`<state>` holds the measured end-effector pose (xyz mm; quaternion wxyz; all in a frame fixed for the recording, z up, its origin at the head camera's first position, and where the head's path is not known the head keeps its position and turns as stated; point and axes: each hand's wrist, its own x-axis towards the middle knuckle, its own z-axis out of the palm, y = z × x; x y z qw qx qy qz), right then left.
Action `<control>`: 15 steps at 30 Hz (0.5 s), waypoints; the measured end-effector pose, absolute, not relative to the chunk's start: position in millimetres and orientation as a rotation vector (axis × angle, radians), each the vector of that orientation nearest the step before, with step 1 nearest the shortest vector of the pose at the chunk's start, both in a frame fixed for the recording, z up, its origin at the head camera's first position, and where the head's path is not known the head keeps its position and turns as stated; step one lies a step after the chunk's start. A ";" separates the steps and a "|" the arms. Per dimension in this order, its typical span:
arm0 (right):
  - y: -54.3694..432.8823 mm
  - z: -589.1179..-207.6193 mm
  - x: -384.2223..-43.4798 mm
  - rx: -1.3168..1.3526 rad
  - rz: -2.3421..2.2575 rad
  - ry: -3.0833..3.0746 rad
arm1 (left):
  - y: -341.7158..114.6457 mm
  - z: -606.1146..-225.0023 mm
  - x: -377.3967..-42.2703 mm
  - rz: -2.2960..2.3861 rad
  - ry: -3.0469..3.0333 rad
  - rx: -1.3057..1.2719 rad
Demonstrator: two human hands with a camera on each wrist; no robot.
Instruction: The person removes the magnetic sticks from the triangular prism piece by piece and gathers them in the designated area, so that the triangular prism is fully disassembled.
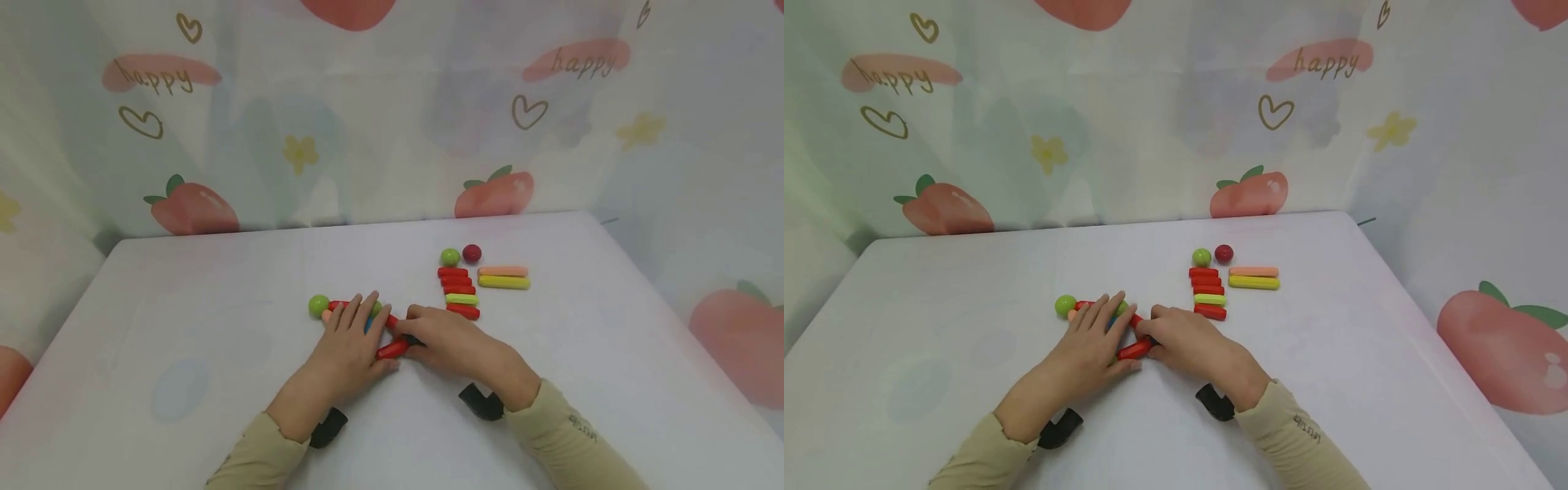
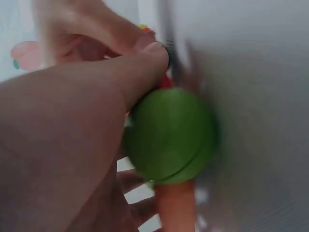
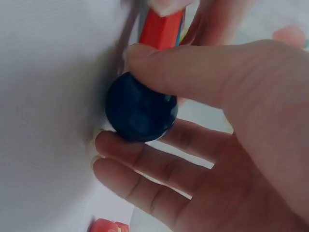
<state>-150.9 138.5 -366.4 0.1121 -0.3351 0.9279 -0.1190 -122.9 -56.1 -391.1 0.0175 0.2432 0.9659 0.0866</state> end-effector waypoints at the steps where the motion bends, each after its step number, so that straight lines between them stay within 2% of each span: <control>1: 138.2 -366.4 -150.9 -0.991 -0.344 2.725 | -55.8 -393.0 -123.0 0.241 3.009 0.755; 15: 137.3 -366.2 -150.2 -1.048 -0.260 2.730 | -54.1 -402.7 -124.9 0.139 3.083 0.783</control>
